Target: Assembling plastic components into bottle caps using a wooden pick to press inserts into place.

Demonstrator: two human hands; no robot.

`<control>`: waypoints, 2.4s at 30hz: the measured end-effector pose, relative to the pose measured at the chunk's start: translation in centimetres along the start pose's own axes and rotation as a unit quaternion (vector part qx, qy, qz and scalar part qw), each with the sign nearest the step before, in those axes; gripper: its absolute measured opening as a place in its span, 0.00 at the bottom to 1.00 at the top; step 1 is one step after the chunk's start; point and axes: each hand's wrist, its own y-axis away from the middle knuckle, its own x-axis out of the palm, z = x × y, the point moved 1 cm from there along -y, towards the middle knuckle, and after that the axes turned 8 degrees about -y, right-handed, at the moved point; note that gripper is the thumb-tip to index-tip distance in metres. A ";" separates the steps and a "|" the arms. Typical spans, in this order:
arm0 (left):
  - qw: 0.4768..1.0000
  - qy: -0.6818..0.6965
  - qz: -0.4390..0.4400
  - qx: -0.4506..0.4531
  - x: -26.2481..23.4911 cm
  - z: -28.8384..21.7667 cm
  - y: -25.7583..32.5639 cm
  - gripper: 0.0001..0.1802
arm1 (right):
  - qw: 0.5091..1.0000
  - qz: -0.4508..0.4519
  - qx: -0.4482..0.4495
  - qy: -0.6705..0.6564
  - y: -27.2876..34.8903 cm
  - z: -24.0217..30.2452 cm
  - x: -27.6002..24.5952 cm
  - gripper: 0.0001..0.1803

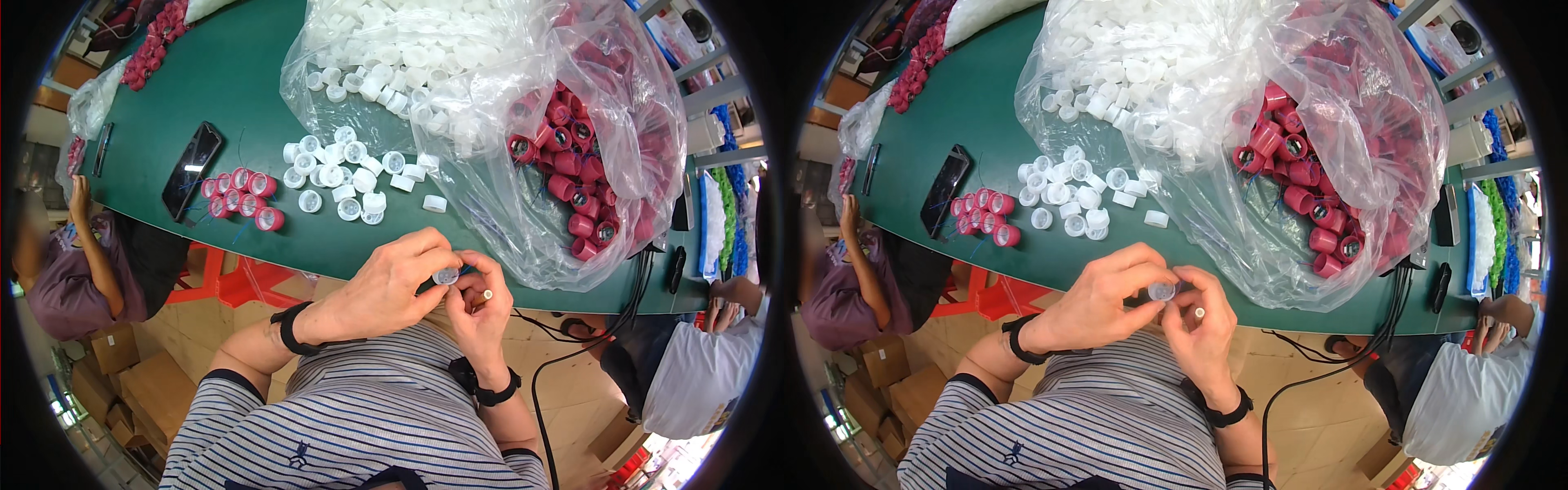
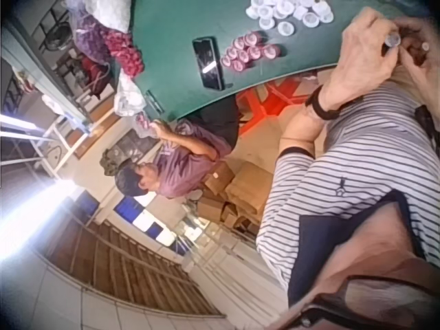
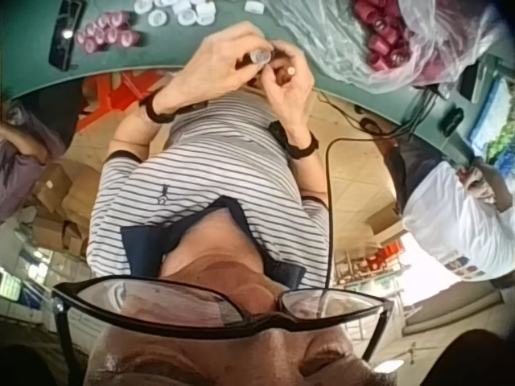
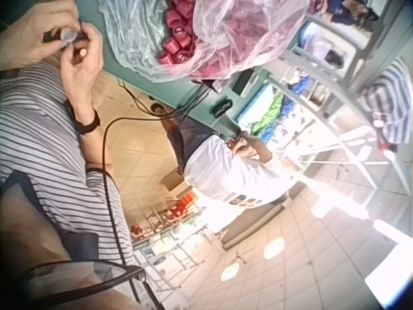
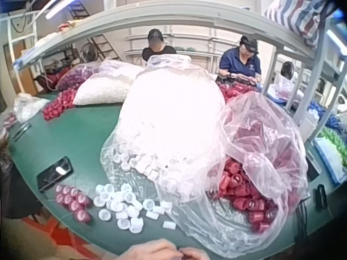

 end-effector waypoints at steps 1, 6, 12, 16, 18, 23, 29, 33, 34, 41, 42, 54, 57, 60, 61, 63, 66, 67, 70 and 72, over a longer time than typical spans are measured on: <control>1.000 -0.013 -0.001 0.016 0.0 0.0 -0.1 0.17 | 1.000 -0.001 0.008 -0.004 0.0 0.2 0.0 0.24; 0.996 -0.047 -0.027 0.071 0.5 0.6 -0.1 0.16 | 1.000 0.007 -0.020 0.010 -0.2 0.3 -0.2 0.25; 0.999 0.018 -0.012 0.030 0.3 0.0 -0.5 0.14 | 0.998 -0.013 -0.018 -0.050 0.0 -0.3 -0.2 0.23; 0.998 -0.017 -0.054 0.035 1.2 0.1 -0.5 0.10 | 0.999 -0.015 -0.023 -0.042 0.1 -0.7 -0.1 0.21; 0.996 -0.038 -0.061 0.048 1.7 0.1 -0.7 0.09 | 0.999 -0.014 -0.017 -0.031 0.1 -0.5 -0.1 0.21; 0.994 -0.066 -0.079 0.039 2.4 -0.2 -0.6 0.08 | 0.999 -0.023 -0.017 0.017 -0.1 0.0 0.3 0.19; 0.992 -0.005 -0.125 0.020 2.5 0.5 0.1 0.07 | 0.999 -0.030 0.020 -0.035 -0.4 0.0 0.1 0.19; 0.995 0.026 -0.096 0.030 1.6 1.3 0.3 0.16 | 0.996 -0.017 0.034 -0.083 -0.2 -0.5 0.0 0.18; 0.996 0.013 -0.082 0.026 1.2 1.5 0.3 0.22 | 0.996 -0.010 0.041 -0.077 -0.2 -0.2 -0.2 0.17; 0.994 -0.048 -0.094 0.036 2.7 2.7 1.1 0.32 | 0.994 0.028 0.060 -0.085 -0.5 0.6 -0.3 0.17; 0.994 -0.045 -0.098 0.032 2.9 2.7 1.3 0.32 | 0.994 0.033 0.063 -0.081 -0.5 0.7 -0.3 0.17; 0.976 -0.127 -0.171 0.046 3.8 3.1 2.3 0.21 | 0.992 0.055 -0.006 0.109 0.0 1.7 0.1 0.20; 0.976 -0.132 -0.172 0.036 3.9 3.1 2.5 0.20 | 0.995 0.049 0.000 0.092 -0.1 2.0 0.3 0.20; 0.977 -0.122 -0.172 0.040 3.6 3.1 2.4 0.20 | 0.992 0.052 -0.008 0.118 -0.1 2.2 0.3 0.19; 0.977 -0.121 -0.170 0.041 3.5 3.1 2.4 0.20 | 0.991 0.055 -0.004 0.120 -0.2 2.3 0.2 0.19; 0.978 -0.119 -0.169 0.040 3.6 3.1 2.4 0.20 | 0.991 0.060 0.001 0.122 -0.2 2.4 0.2 0.19; 0.976 -0.125 -0.174 0.044 3.6 3.2 2.4 0.21 | 0.989 0.070 -0.004 0.127 -0.3 2.5 0.2 0.19; 0.976 -0.124 -0.173 0.044 3.6 3.2 2.5 0.21 | 0.990 0.071 -0.002 0.125 -0.3 2.5 0.3 0.19; 0.975 -0.125 -0.175 0.045 3.7 3.3 2.5 0.21 | 0.989 0.073 0.008 0.126 -0.4 2.7 0.4 0.18; 0.975 -0.128 -0.178 0.046 3.8 3.3 2.5 0.21 | 0.989 0.074 0.015 0.130 -0.4 2.7 0.4 0.18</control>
